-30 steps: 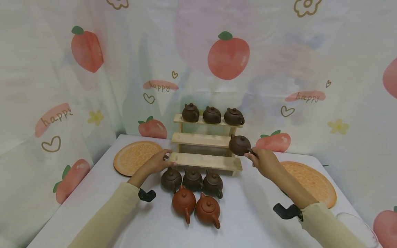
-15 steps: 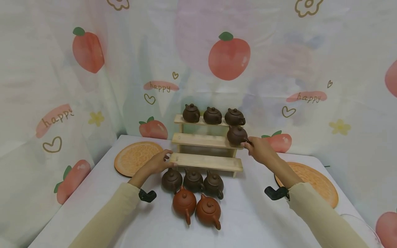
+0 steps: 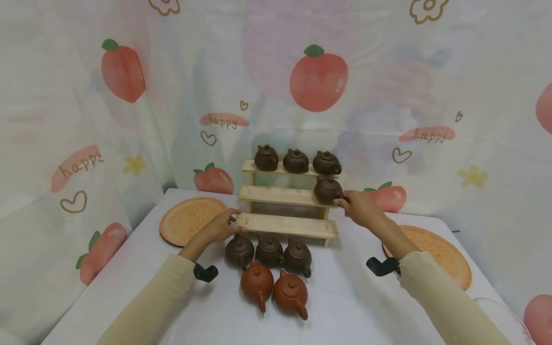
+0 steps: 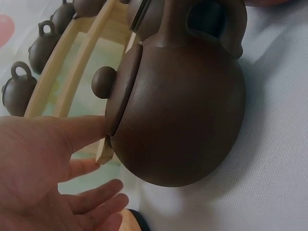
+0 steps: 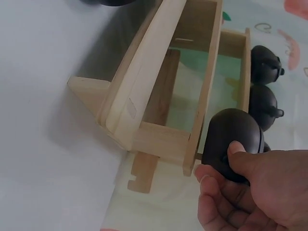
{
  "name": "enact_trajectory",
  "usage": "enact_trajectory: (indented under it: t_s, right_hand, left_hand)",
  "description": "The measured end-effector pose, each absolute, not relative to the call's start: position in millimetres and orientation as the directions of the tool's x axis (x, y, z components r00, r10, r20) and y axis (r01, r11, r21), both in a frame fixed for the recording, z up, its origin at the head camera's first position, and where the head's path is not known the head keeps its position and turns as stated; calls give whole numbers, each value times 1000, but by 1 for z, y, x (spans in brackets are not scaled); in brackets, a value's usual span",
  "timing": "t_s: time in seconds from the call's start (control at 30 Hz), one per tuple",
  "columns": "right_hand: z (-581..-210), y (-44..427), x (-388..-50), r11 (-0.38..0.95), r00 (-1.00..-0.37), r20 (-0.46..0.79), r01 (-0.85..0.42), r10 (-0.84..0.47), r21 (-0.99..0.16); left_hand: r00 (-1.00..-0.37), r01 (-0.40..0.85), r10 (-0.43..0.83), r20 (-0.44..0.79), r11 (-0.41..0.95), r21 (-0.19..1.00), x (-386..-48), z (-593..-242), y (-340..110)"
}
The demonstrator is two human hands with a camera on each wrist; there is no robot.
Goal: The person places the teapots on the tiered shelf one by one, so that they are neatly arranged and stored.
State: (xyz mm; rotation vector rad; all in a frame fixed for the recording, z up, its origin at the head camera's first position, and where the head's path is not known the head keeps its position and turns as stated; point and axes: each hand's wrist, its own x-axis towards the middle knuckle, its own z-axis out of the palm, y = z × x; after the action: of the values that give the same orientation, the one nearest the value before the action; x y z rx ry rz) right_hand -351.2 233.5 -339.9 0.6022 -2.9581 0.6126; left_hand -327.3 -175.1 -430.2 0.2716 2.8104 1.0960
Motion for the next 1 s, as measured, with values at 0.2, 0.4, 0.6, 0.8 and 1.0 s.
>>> enact_trajectory:
  t_s: [0.2,0.4,0.6,0.8,1.0]
  right_hand:
    - [-341,232,-352,852,-924,115,-380,-364,-361]
    - [-342,234,-353,852,-931,98,-363,-353,-377]
    - [-345,234,-354,846,-934,125,-357,-336,-395]
    - [-353,236,-351,832,-919,205,-393,-338,-391]
    - [-357,241,-346,846,-929,154,-371,-338,-383]
  left_hand:
    - [-977,126,209,-39,717,686,-327,-430,-175]
    - [-977,116,205,-53,725,678,-328,-431,-175]
    - [-978,114,203,-54,728,676,-328,-430,-175]
    - [-978,118,204,-47,727,676,-327,-430,-175]
    - [-978,121,204,-44,727,676,-328,-431,-175]
